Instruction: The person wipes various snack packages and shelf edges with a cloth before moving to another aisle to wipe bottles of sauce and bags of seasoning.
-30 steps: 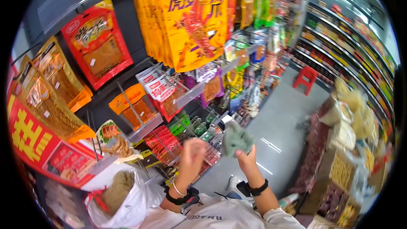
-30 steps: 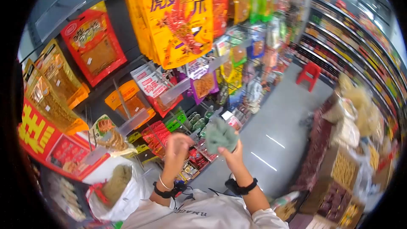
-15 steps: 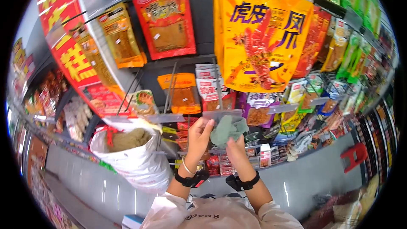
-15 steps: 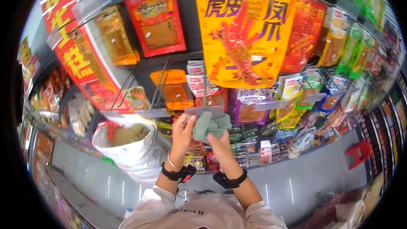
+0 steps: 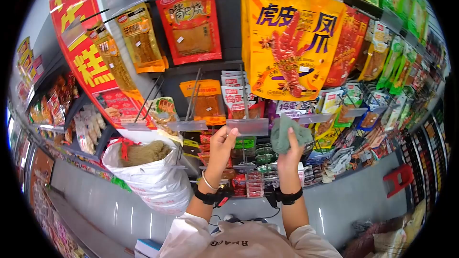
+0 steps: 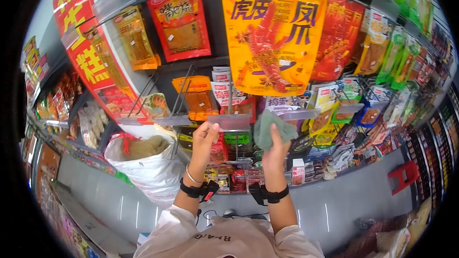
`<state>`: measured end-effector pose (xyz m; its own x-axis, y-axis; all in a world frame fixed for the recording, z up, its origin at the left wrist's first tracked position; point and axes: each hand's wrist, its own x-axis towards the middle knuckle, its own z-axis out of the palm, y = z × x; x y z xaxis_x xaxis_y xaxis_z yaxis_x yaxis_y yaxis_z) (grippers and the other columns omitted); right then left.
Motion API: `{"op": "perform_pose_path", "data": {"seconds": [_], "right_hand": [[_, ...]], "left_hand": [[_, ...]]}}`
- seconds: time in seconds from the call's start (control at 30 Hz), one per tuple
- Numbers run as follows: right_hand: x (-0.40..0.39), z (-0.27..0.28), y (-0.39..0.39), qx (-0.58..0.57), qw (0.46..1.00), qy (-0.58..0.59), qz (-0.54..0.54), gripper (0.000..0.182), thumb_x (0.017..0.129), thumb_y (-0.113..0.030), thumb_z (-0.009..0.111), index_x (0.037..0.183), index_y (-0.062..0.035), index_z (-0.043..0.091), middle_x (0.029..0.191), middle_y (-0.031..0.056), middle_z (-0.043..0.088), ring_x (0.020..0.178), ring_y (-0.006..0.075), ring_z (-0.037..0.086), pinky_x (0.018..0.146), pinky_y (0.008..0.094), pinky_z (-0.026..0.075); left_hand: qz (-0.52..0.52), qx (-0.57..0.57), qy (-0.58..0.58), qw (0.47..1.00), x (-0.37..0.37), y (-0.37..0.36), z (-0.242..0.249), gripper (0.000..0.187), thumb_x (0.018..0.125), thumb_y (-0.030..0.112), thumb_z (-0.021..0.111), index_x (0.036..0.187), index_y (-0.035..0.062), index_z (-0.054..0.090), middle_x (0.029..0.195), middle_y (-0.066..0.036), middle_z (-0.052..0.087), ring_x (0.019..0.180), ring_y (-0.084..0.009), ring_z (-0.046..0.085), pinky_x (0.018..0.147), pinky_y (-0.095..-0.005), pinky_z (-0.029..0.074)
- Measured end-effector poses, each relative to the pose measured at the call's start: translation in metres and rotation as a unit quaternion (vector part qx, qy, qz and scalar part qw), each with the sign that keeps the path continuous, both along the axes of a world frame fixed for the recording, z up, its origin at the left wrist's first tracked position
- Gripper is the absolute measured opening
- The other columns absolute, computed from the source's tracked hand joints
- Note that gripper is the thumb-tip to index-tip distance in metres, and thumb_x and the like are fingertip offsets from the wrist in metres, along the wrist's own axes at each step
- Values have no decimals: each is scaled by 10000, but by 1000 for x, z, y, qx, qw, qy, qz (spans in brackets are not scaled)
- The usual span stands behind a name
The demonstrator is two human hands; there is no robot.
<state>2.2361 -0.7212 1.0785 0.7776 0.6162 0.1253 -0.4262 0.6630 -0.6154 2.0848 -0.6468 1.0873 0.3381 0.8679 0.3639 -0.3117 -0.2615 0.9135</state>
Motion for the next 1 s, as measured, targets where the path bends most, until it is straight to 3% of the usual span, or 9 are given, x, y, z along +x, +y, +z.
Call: {"op": "perform_pose_path", "data": {"seconds": [0.13, 0.17, 0.23, 0.33, 0.43, 0.57, 0.83, 0.87, 1.0], "right_hand": [[-14, -3, -24, -15, 955, -271, -120, 368, 774, -91, 605, 1104, 9, 475, 1135, 134, 512, 1024, 223, 513, 880, 349, 411], [-25, 6, -28, -10, 911, -394, -120, 357, 751, -87, 614, 1076, 3, 498, 1142, 152, 508, 1041, 242, 506, 894, 373, 397], [-29, 23, -21, -22, 660, -699, -275, 332, 642, -102, 641, 949, -7, 553, 1162, 180, 489, 1061, 295, 484, 900, 421, 364], [-44, 34, 1, -95, 601, -774, -174, 318, 552, -130, 638, 836, -12, 561, 1153, 180, 476, 1046, 340, 457, 877, 439, 346], [-40, 17, -2, -132, 646, -719, -218, 347, 491, -82, 632, 814, 7, 540, 1124, 146, 490, 1036, 354, 443, 834, 430, 348], [-20, -4, -15, -232, 662, -651, -291, 359, 496, -48, 620, 839, 30, 548, 1047, 167, 494, 955, 367, 453, 821, 424, 349], [4, 5, -41, -235, 708, -486, -455, 267, 656, 20, 606, 917, 38, 551, 1062, 165, 470, 910, 314, 511, 813, 355, 413], [14, 3, -36, -217, 760, -418, -447, 274, 673, -17, 621, 935, 29, 552, 1063, 175, 463, 917, 328, 507, 813, 364, 410], [41, -13, -15, -338, 693, -492, -403, 293, 699, -117, 632, 934, 26, 531, 1025, 214, 457, 911, 387, 495, 768, 395, 422]], "left_hand": [[4, -5, 10, 1000, 2, 1, -5, 192, 874, 199, 528, 756, 48, 537, 586, 62, 431, 523, -12, 354, 474, -179, 272], [-9, -3, 9, 1000, 3, 0, -3, 192, 874, 199, 528, 756, 48, 537, 586, 62, 431, 523, -12, 354, 474, -179, 272], [21, -5, 13, 1000, 3, -7, 7, 157, 875, 173, 524, 791, 43, 553, 639, 51, 503, 559, -17, 420, 508, -172, 330], [25, 49, -32, 998, 6, 2, -13, 128, 873, 143, 520, 833, 31, 565, 733, 32, 558, 652, -29, 477, 569, -182, 383], [-15, 70, -13, 997, -1, 8, -9, 149, 872, 147, 505, 891, 12, 565, 817, -17, 586, 739, -73, 519, 666, -216, 435], [-27, 20, 19, 999, 1, 7, -10, 227, 887, 178, 504, 708, 47, 457, 587, 56, 399, 533, -24, 346, 478, -194, 283], [-37, 13, -27, 999, 6, 6, -11, 219, 894, 198, 490, 724, 63, 459, 583, 42, 401, 519, -31, 349, 475, -190, 279], [-31, 12, -30, 999, 7, 5, -10, 221, 894, 195, 489, 720, 65, 451, 587, 39, 402, 522, -32, 348, 477, -190, 279], [-34, 8, -69, 997, 11, 6, -18, 237, 897, 196, 479, 702, 75, 421, 592, 29, 401, 525, -40, 340, 478, -192, 278]]}}
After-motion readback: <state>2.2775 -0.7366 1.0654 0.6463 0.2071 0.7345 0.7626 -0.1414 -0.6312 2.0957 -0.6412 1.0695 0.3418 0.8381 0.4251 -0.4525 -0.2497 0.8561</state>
